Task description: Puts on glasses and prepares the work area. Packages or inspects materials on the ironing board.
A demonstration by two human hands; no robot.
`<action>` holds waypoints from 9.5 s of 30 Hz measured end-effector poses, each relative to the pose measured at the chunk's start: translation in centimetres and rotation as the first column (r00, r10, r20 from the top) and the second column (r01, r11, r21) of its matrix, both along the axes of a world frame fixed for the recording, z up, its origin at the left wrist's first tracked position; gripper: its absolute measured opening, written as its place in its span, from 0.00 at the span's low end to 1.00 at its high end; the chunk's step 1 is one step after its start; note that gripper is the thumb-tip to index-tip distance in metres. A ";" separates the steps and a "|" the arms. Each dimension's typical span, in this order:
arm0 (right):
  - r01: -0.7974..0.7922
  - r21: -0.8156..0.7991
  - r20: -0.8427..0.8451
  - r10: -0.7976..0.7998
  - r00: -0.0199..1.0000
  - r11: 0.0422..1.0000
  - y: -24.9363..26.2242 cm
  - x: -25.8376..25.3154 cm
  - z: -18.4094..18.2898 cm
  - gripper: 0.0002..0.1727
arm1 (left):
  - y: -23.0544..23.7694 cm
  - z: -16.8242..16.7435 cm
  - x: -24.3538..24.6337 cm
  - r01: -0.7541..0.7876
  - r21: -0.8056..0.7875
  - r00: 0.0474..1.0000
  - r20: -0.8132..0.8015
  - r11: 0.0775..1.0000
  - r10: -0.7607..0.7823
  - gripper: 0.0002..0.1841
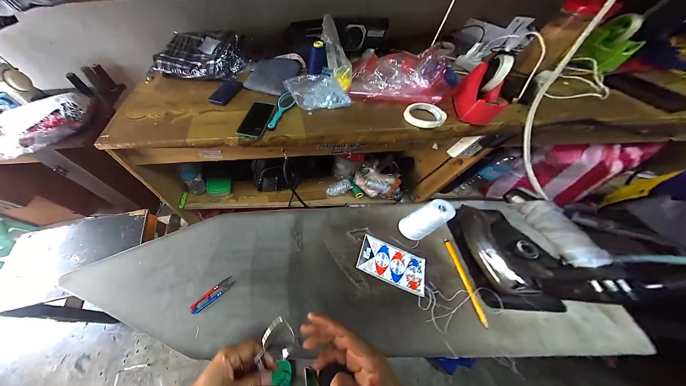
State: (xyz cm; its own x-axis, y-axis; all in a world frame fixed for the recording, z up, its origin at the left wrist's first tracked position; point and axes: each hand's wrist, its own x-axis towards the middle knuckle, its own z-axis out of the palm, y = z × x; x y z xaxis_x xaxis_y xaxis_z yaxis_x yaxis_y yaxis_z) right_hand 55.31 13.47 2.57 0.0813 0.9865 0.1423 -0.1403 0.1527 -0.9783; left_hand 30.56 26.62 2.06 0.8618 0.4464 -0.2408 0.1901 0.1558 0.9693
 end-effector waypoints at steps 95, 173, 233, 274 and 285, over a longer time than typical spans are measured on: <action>-0.252 -0.659 -0.434 -0.084 0.897 0.709 4.2 8.7 -1.5 0.24 | 6.3 1.1 9.6 0.161 0.838 0.878 -0.363 0.522 0.312 0.48; 0.269 -0.209 -0.067 -0.288 0.955 0.940 18.5 14.4 8.7 0.20 | 25.2 11.8 17.1 -0.099 0.428 0.995 0.036 0.899 0.093 0.33; 0.527 -0.004 -0.201 -0.517 0.832 0.850 17.6 14.8 4.7 0.09 | 37.3 7.8 41.5 0.426 0.848 0.851 -0.494 0.317 0.179 0.13; 0.575 -0.373 0.897 0.124 0.424 0.729 8.2 16.9 -2.0 0.43 | 11.5 9.1 21.1 0.518 0.850 0.847 -0.493 0.101 -0.198 0.33; 0.426 -0.550 0.734 0.172 0.657 0.718 9.4 19.2 3.3 0.16 | 13.5 11.7 22.7 0.609 0.650 0.793 -0.498 0.454 -0.352 0.12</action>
